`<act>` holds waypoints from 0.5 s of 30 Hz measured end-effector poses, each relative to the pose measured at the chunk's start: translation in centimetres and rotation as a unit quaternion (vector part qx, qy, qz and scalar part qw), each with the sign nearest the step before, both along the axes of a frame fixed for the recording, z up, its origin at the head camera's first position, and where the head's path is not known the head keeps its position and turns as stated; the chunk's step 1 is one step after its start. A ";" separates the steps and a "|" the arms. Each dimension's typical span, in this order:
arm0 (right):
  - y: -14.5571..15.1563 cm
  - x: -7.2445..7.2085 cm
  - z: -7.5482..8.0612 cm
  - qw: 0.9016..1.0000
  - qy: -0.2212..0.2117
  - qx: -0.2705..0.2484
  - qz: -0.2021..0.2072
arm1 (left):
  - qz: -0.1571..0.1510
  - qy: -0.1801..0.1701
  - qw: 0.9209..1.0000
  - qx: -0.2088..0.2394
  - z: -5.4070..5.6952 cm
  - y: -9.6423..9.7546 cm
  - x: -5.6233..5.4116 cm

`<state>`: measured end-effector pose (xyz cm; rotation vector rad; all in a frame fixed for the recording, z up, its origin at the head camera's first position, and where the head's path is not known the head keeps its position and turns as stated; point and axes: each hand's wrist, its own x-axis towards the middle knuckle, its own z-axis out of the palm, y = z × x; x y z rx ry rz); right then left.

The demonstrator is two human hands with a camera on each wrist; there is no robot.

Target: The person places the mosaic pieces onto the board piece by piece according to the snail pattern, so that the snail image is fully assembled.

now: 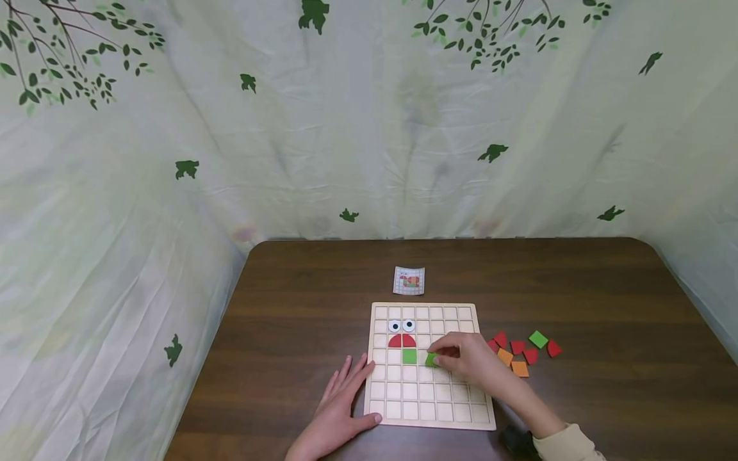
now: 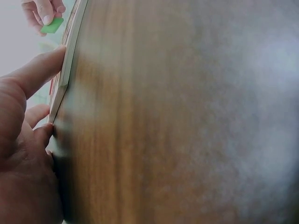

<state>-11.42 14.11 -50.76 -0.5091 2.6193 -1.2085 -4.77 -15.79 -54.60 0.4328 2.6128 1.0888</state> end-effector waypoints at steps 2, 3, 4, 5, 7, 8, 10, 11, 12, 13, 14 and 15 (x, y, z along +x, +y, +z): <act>-0.5 0.2 -0.1 1.000 0.004 0.003 0.005 | 0.000 0.001 1.000 -0.001 0.0 0.0 0.0; -0.7 0.2 -0.2 1.000 0.004 0.004 0.008 | 0.000 0.002 1.000 -0.002 0.0 0.0 -0.1; -0.9 0.3 -0.2 1.000 0.003 0.004 0.012 | 0.000 0.002 1.000 -0.003 0.0 0.0 -0.1; -1.0 0.3 -0.3 1.000 0.000 0.005 0.015 | 0.000 0.003 1.000 -0.005 0.0 0.0 -0.1; -1.2 0.5 -0.3 1.000 -0.009 0.005 0.018 | -0.001 0.002 1.000 -0.005 0.0 0.1 -0.1; -1.2 0.5 -0.3 1.000 -0.013 0.006 0.021 | 0.000 -0.001 1.000 -0.003 0.0 0.1 -0.1; -1.3 0.5 -0.3 0.999 -0.018 0.010 0.025 | 0.001 -0.003 1.000 -0.001 0.0 0.1 -0.1; -1.4 0.6 -0.3 0.999 -0.019 0.013 0.026 | 0.002 -0.004 1.000 0.000 0.0 0.0 -0.1; -1.4 0.6 -0.3 0.999 -0.019 0.014 0.028 | 0.003 -0.005 1.000 0.001 0.0 0.0 -0.1; -1.5 0.6 -0.4 0.999 -0.019 0.015 0.031 | 0.003 -0.006 1.000 0.002 0.0 0.0 -0.1; -1.5 0.6 -0.4 0.999 -0.018 0.017 0.033 | 0.004 -0.007 1.000 0.002 0.0 0.0 -0.1; -1.5 0.6 -0.5 0.999 -0.018 0.019 0.035 | 0.004 -0.008 1.000 0.001 0.0 0.0 -0.1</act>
